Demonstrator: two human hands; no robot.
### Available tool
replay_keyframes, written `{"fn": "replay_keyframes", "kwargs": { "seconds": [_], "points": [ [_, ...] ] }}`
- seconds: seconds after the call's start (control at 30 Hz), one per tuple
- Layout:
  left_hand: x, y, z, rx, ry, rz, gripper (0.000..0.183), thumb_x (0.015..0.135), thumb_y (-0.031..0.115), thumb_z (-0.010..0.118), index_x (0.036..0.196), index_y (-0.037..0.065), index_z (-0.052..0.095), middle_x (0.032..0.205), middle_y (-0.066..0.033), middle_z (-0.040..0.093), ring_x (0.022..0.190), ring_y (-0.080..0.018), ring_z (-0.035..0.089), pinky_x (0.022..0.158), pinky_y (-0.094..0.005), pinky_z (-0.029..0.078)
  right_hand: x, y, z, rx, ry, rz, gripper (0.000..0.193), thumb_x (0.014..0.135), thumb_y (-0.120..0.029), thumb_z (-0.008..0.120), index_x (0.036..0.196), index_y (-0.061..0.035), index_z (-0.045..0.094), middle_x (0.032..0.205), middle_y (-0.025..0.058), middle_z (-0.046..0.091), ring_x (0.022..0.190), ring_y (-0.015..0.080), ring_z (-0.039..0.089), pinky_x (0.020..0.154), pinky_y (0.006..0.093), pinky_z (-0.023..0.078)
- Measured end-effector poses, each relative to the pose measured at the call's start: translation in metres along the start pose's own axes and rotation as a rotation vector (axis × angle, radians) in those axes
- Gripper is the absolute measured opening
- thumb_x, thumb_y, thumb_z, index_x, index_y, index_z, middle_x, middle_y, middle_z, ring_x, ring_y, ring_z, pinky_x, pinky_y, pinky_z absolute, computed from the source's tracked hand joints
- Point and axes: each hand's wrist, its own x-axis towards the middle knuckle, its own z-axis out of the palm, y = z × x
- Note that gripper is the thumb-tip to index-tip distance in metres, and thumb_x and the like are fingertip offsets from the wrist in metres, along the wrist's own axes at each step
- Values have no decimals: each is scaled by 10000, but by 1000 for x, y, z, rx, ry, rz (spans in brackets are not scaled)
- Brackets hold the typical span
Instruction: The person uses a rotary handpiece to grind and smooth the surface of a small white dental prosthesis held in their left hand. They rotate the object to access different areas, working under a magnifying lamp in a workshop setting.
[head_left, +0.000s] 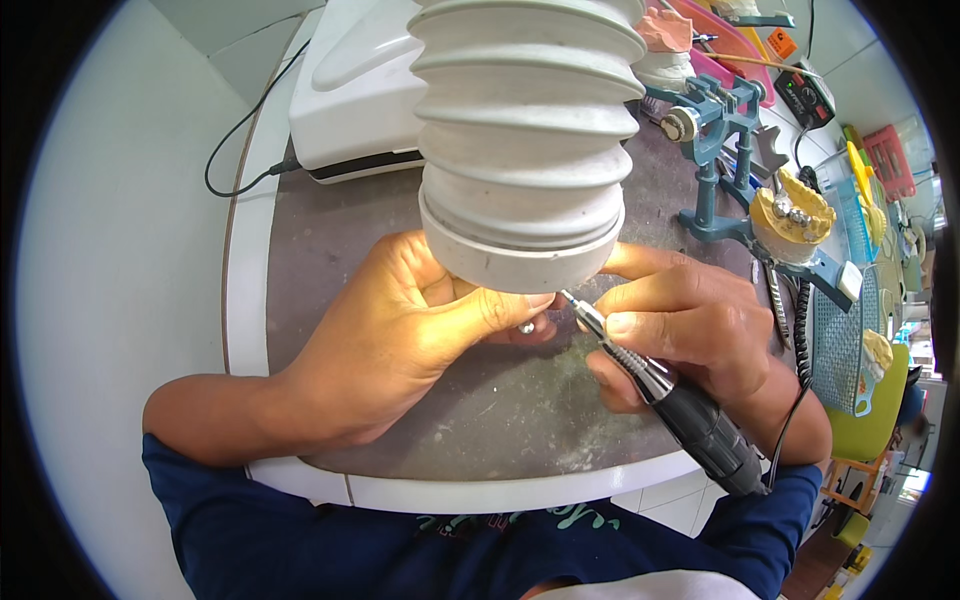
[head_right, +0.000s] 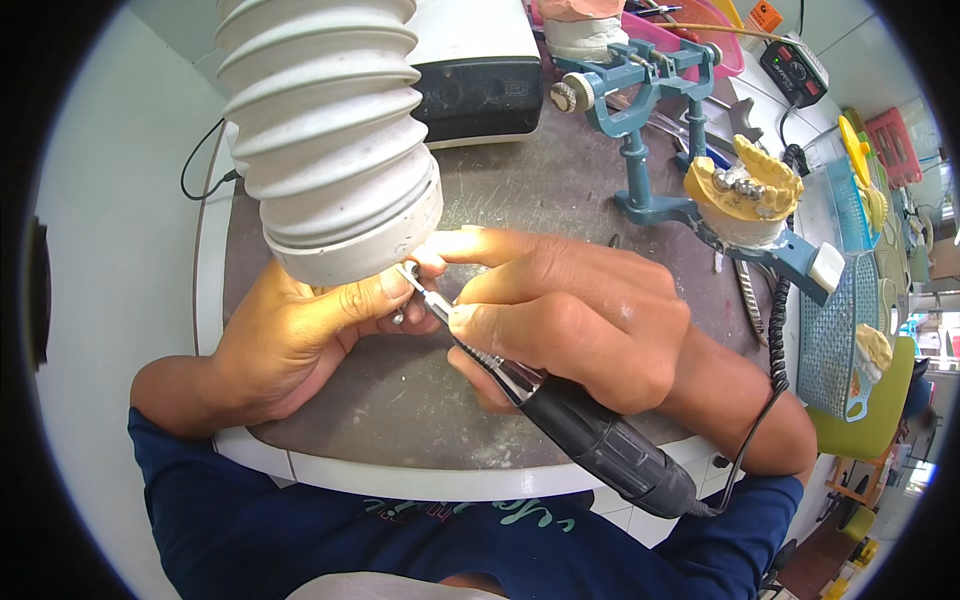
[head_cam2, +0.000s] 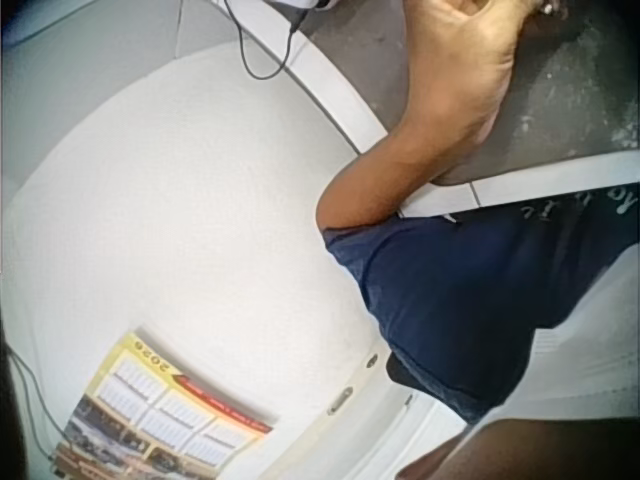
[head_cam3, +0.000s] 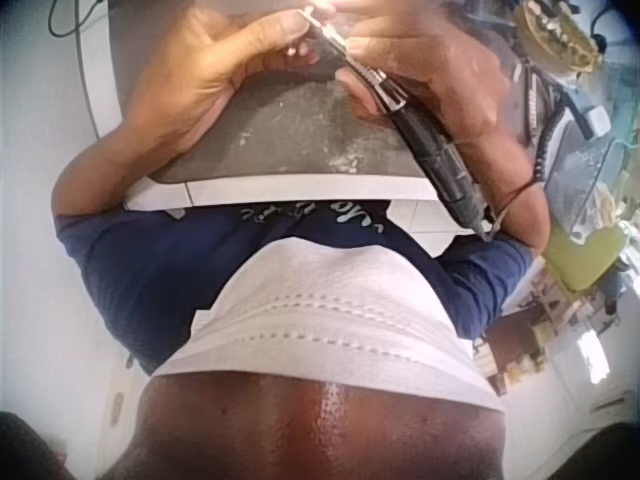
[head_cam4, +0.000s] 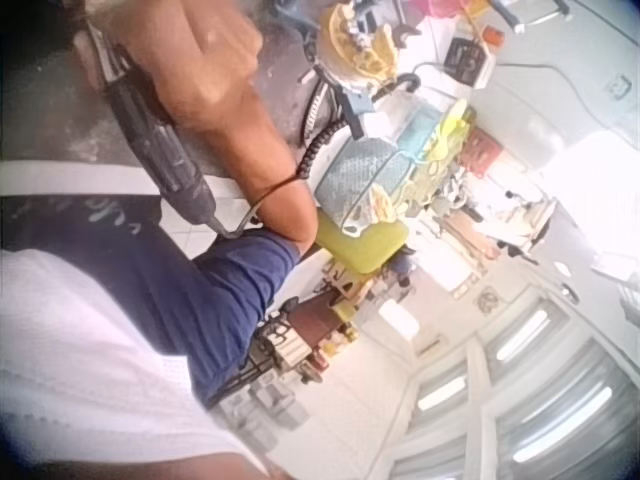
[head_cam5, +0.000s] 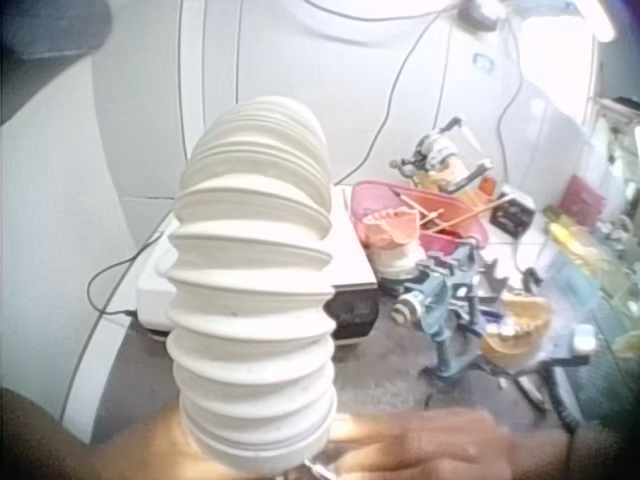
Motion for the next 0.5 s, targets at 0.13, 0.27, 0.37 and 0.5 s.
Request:
{"fn": "replay_keyframes", "kwargs": {
  "seconds": [0.13, 0.27, 0.37, 0.5],
  "points": [
    [0, -1, -1, 6, 4, 21, 291, 954, 82, 580, 1232, 5, 547, 1155, -97, 607, 1002, -158, 607, 909, -341, 530, 3, 3, 0, 1, 16, -21, 252, 705, -5, 801, 875, 33, 618, 791, 160, 669, 820, 329, 713, 731, 383, 601],
    [0, 1, 0, -1, 2, 21, 282, 955, 79, 576, 1225, 1, 548, 1144, -95, 607, 983, -153, 607, 911, -343, 528, 1, 1, -1, -2, 1, -12, 256, 695, 5, 801, 868, 31, 614, 792, 157, 671, 833, 325, 715, 729, 379, 600],
    [0, -3, -3, 10, -2, 27, 286, 953, 83, 581, 1224, -1, 548, 1144, -95, 606, 975, -151, 606, 900, -339, 528, 1, 3, 2, -3, 24, -12, 259, 690, 1, 804, 864, 29, 614, 786, 154, 670, 830, 325, 715, 728, 378, 600],
    [0, 0, 0, 8, 5, 14, 287, 952, 85, 583, 1223, -3, 548, 1148, -101, 608, 963, -152, 608, 883, -327, 526, 1, 2, 0, -1, -8, -21, 259, 690, -9, 808, 857, 31, 614, 781, 152, 666, 832, 335, 715, 719, 377, 601]
  ]
}}
